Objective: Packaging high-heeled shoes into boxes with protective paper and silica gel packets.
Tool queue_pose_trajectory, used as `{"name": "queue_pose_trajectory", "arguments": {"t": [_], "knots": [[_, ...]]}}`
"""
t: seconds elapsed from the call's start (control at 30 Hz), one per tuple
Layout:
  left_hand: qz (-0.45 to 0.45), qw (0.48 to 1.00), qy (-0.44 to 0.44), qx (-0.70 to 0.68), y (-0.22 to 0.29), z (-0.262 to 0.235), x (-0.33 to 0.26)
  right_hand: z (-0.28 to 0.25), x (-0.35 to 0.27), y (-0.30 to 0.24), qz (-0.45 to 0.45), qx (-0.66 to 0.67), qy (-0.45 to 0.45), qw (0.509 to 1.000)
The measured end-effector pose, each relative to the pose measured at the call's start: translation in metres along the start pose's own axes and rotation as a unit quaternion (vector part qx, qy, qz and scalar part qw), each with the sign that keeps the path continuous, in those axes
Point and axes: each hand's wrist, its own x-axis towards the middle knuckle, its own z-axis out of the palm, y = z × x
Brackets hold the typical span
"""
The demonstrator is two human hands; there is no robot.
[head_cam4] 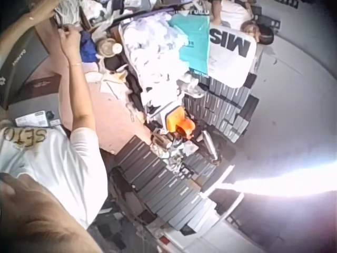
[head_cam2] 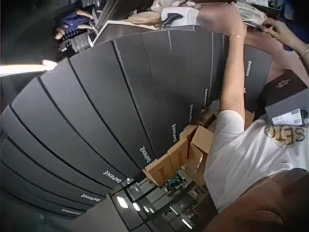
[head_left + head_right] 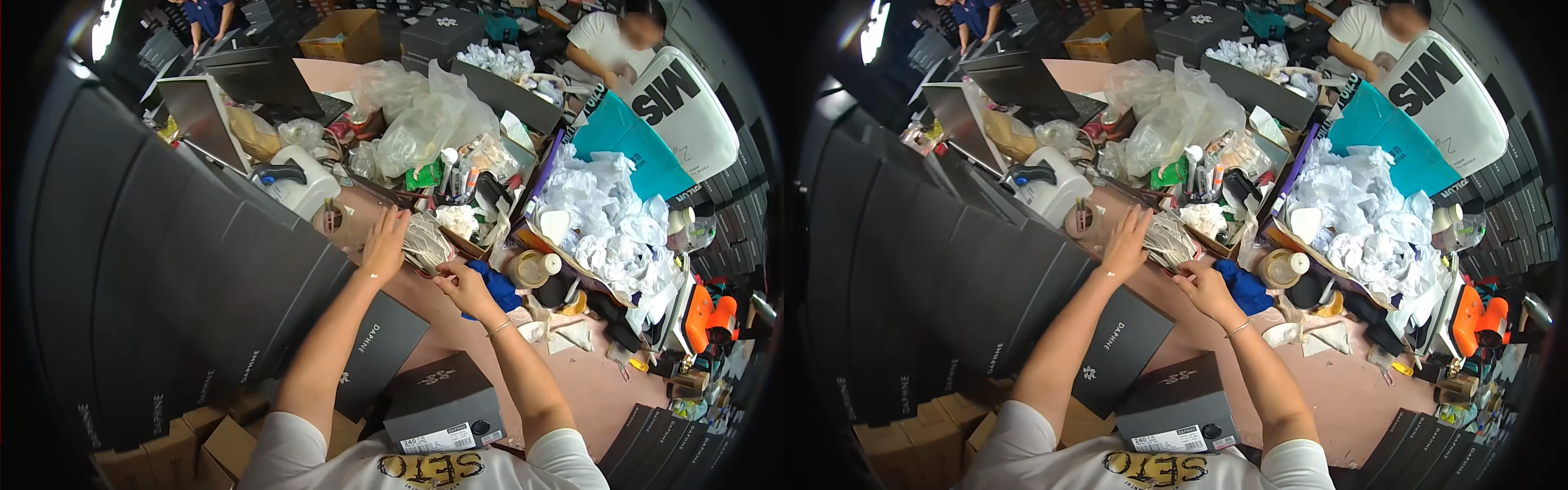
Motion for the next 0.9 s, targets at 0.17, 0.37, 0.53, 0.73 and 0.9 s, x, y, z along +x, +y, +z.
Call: {"name": "queue_pose_trajectory", "arguments": {"t": [0.17,0.37,0.53,0.73,0.9], "knots": [[0.012,1.000,-0.019,-0.004,-0.017,0.020,-0.003,0.003,-0.009,0.009,0.038,0.038,0.000,0.999],[0.036,0.997,0.049,-0.040,-0.033,0.039,-0.029,0.000,0.003,0.014,-0.005,-0.012,0.059,0.998],[0.022,0.998,0.053,-0.030,-0.035,0.041,-0.024,0.002,0.038,-0.017,-0.090,-0.133,0.129,0.979],[0.032,0.998,0.014,-0.050,-0.029,0.029,0.005,0.017,0.057,0.009,-0.168,-0.281,0.073,0.942],[0.035,0.996,-0.022,-0.083,-0.039,0.029,-0.008,0.026,0.044,0.015,-0.224,-0.313,0.101,0.918]]}}
